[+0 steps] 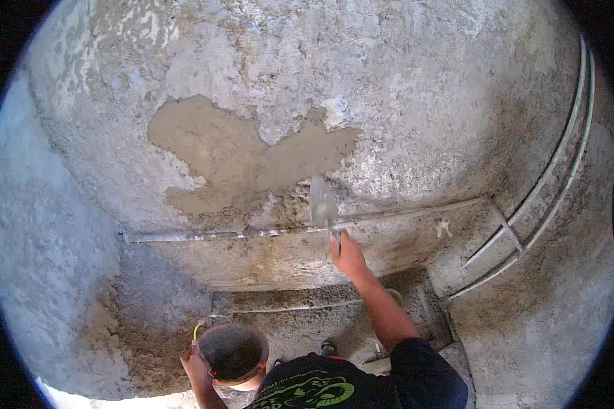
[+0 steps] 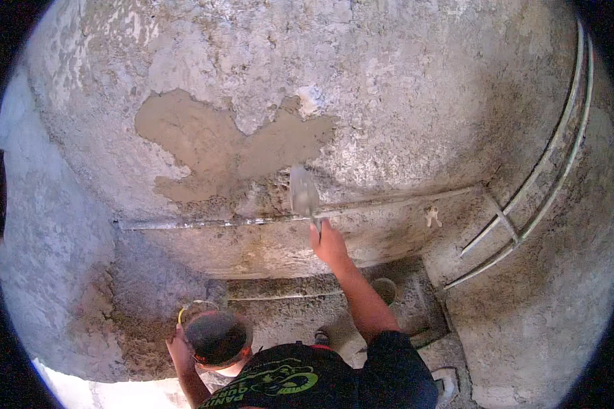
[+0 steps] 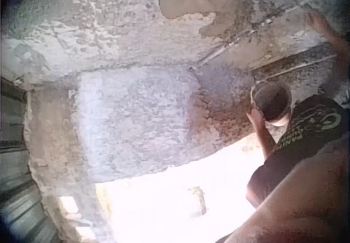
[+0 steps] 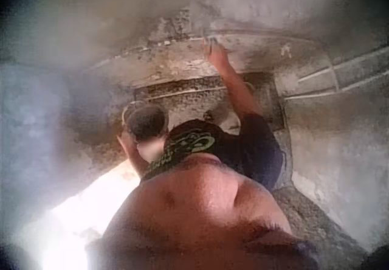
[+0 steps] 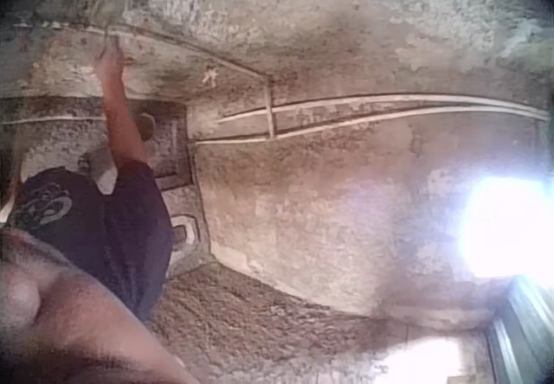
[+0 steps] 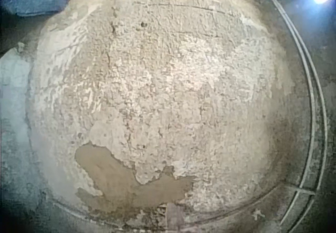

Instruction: The person applies wet plaster from a bucket onto a concrete wall using a hand trowel.

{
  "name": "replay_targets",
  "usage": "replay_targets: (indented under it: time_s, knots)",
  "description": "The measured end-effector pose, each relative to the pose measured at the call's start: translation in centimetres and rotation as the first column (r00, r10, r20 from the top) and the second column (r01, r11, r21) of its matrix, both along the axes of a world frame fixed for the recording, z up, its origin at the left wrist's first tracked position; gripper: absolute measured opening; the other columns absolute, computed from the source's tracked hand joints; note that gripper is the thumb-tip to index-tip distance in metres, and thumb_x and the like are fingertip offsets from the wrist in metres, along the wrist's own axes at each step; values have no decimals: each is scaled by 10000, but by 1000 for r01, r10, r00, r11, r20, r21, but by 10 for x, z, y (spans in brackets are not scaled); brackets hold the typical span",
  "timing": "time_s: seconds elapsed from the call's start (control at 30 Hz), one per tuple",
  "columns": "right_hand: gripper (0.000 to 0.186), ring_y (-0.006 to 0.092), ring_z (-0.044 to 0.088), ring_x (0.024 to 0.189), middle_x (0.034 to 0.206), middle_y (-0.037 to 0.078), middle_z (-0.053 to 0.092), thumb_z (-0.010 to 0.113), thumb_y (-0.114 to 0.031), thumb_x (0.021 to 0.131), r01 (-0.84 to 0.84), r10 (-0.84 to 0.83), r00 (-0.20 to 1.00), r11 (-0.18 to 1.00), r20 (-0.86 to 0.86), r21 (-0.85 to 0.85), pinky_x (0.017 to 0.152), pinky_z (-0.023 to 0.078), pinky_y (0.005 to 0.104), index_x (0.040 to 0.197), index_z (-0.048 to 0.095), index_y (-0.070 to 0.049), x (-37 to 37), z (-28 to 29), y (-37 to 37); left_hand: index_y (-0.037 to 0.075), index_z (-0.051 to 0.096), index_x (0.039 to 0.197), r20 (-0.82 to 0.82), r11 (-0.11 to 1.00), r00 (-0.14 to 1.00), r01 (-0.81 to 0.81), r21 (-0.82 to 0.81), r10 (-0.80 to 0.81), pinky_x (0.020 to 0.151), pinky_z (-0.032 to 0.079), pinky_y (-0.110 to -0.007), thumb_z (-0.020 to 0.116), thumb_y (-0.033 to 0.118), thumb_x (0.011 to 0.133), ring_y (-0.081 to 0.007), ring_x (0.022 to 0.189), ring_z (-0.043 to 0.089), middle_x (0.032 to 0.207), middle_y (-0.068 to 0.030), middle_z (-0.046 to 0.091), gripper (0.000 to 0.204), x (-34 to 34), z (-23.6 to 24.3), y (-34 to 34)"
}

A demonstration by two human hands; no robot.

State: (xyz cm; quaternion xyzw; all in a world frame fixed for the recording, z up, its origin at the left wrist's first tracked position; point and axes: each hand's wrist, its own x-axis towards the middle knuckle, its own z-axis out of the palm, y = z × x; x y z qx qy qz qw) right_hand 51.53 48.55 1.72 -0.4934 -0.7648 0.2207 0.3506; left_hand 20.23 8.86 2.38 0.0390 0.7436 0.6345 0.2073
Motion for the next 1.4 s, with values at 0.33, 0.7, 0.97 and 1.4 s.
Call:
replay_targets:
  time_s: [0.33, 0.7, 0.97, 1.4]
  knots:
    - [378, 457, 636, 734, 771, 279, 625, 565, -353, 958, 212, -177, 976, 897, 126, -387, 653, 491, 515, 983, 586, 23, 48, -187, -221, 131, 464, 652, 49, 997, 996, -77, 17, 77, 319, 233, -276, 611, 295, 979, -92, 329, 331, 496, 42, 370, 394, -34, -13, -33]
    - [309, 495, 607, 707, 754, 280, 618, 537, -258, 976, 288, -187, 935, 895, -300, 340, 602, 462, 550, 1089, 531, 30, 8, 46, 48, 122, 516, 656, -119, 998, 991, 57, -6, -57, 382, 225, -285, 609, 277, 979, -80, 380, 332, 517, 48, 390, 371, -67, -50, -57]
    - [420, 493, 621, 654, 693, 282, 623, 558, -305, 952, 87, -85, 996, 932, -22, 353, 571, 496, 558, 1142, 508, 66, -40, 51, 73, 102, 442, 571, -99, 973, 968, -233, -8, 231, 429, 282, -280, 612, 290, 976, -69, 520, 428, 560, 31, 439, 477, -2, 7, -43]
    - [399, 348, 664, 562, 730, 204, 665, 540, -352, 965, -228, 64, 901, 912, 430, 341, 499, 542, 480, 1150, 503, 1, 5, 59, 30, 113, 489, 594, -79, 975, 979, -197, -103, 189, 452, 249, -270, 588, 297, 987, -66, 459, 358, 537, 50, 430, 445, 6, -44, -39]
